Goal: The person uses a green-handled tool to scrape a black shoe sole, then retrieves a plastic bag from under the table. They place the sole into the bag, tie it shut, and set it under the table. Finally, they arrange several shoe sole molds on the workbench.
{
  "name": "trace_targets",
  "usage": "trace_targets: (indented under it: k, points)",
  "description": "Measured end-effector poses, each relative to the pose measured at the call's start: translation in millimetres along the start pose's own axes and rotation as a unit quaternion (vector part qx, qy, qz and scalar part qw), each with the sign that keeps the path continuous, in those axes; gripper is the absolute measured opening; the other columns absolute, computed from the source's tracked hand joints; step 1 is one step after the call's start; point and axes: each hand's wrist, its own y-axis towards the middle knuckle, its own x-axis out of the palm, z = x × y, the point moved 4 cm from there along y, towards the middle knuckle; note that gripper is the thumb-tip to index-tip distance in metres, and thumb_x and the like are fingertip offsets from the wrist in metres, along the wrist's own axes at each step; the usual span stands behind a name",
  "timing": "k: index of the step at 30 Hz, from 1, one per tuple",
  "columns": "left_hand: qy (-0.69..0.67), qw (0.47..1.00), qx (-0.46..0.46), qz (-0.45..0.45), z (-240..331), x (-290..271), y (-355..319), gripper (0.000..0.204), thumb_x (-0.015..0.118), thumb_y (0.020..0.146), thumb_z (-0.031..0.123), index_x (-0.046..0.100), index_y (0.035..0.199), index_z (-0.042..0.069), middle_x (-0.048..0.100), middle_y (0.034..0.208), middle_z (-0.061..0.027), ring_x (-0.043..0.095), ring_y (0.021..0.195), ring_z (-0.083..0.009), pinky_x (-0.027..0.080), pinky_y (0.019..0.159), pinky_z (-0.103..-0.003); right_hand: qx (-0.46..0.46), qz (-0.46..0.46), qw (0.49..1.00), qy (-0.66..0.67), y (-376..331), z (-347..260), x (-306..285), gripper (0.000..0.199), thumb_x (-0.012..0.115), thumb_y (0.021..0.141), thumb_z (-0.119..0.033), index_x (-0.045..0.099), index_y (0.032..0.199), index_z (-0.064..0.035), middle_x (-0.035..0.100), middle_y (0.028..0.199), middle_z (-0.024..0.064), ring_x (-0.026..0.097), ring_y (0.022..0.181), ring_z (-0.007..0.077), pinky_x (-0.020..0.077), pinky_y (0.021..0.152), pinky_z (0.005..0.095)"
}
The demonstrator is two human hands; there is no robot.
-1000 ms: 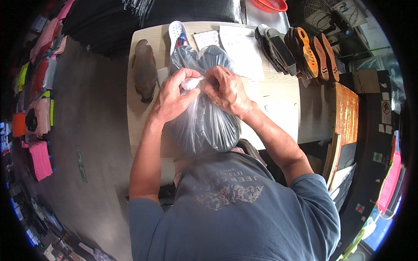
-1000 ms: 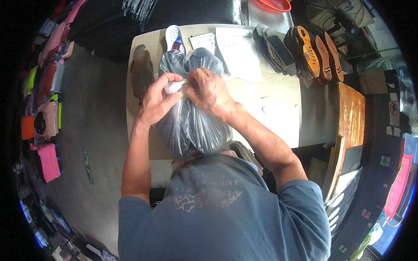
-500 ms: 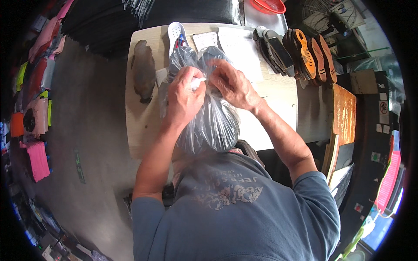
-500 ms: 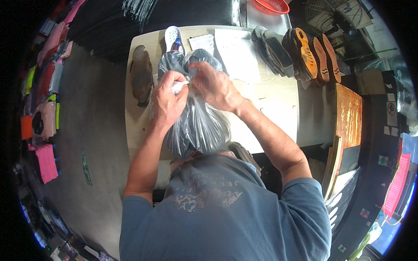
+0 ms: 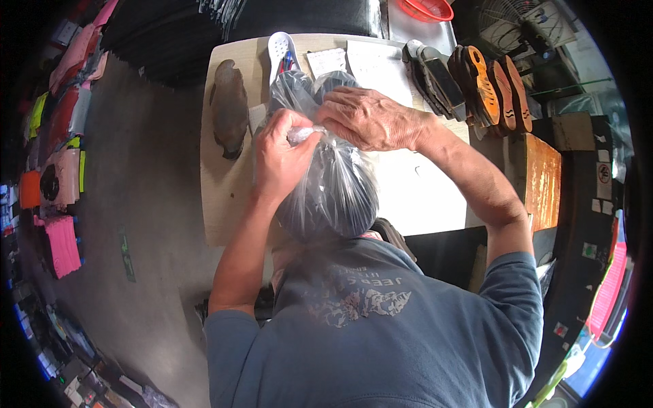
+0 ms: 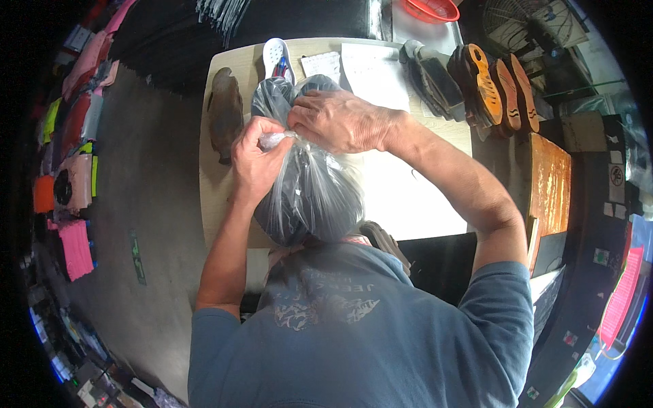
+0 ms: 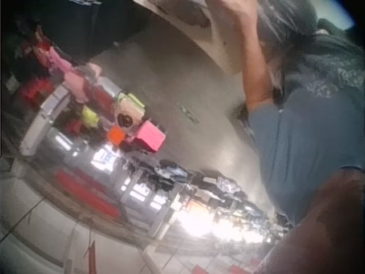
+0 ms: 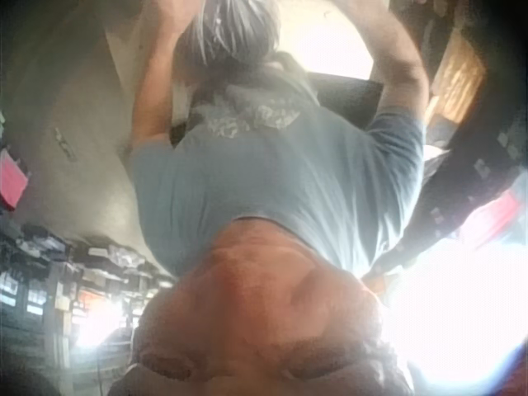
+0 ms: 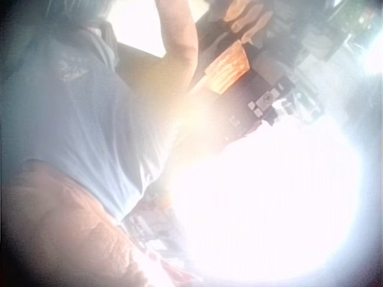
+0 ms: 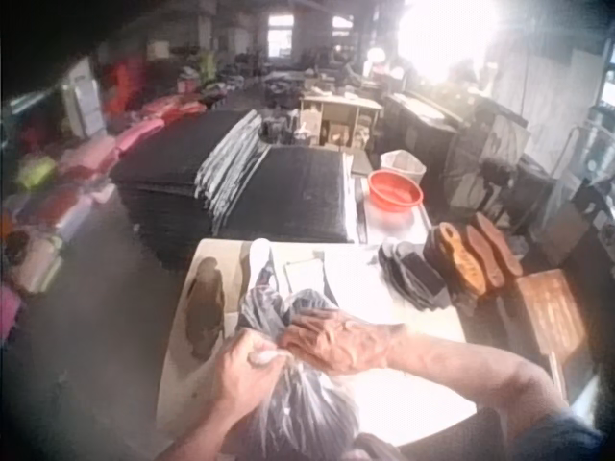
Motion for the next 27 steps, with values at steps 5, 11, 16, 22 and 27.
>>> trace_targets:
  k: [5,11,16,22,27]
  points:
    - [0.03,0.996,0.077,-0.034,6.1,-6.2,-0.8,0.023,0.083,0.077,0.0,0.063,0.085,0.003,0.066,0.091,-0.0084,0.066,0.089,-0.0284,0.053,0.074,-0.04,-0.063,-0.017,0.994,-0.089,-1.1,-1.9,-4.8,0.018,0.068,0.092,-0.013,0.06,0.1,0.0008,0.06,0.092,0.014,0.064,0.091,0.0312,0.0547,0.084,0.0428]
    - [0.093,0.988,0.121,-0.029,12.3,-8.9,-8.4,0.02,0.083,0.076,0.001,0.063,0.081,0.005,0.063,0.085,-0.0052,0.062,0.09,-0.0281,0.052,0.08,-0.041,-0.052,-0.035,0.994,-0.094,-1.5,9.0,9.8,0.019,0.069,0.09,-0.017,0.063,0.09,0.0011,0.064,0.088,0.0138,0.067,0.09,0.0283,0.0576,0.083,0.0385]
    - [0.098,0.989,0.108,-0.03,7.9,-10.6,-19.8,0.02,0.082,0.076,-0.001,0.063,0.079,0.005,0.064,0.084,-0.0054,0.062,0.089,-0.0271,0.052,0.078,-0.04,-0.072,-0.021,0.993,-0.088,-8.2,18.0,20.7,0.017,0.068,0.09,-0.016,0.063,0.089,0.0009,0.064,0.089,0.0132,0.066,0.089,0.0285,0.0571,0.083,0.0382]
    - [0.087,0.994,0.054,-0.036,-2.5,-17.2,-32.9,0.018,0.081,0.08,0.005,0.075,0.097,0.008,0.068,0.095,-0.0025,0.062,0.099,-0.0265,0.052,0.087,-0.039,0.015,-0.027,0.999,-0.02,-7.8,13.3,14.3,0.016,0.069,0.09,-0.013,0.063,0.091,0.0021,0.063,0.09,0.0156,0.066,0.092,0.0337,0.0553,0.084,0.0436]
    - [0.065,0.998,-0.016,0.016,-7.4,-28.2,-48.1,0.033,0.082,0.082,0.012,0.073,0.113,0.009,0.063,0.12,-0.007,0.058,0.115,-0.0282,0.049,0.099,-0.041,0.016,-0.008,0.998,-0.054,-2.0,-13.4,6.9,0.039,0.082,0.081,-0.017,0.068,0.114,-0.0012,0.067,0.108,0.012,0.064,0.103,0.0302,0.0513,0.093,0.042]
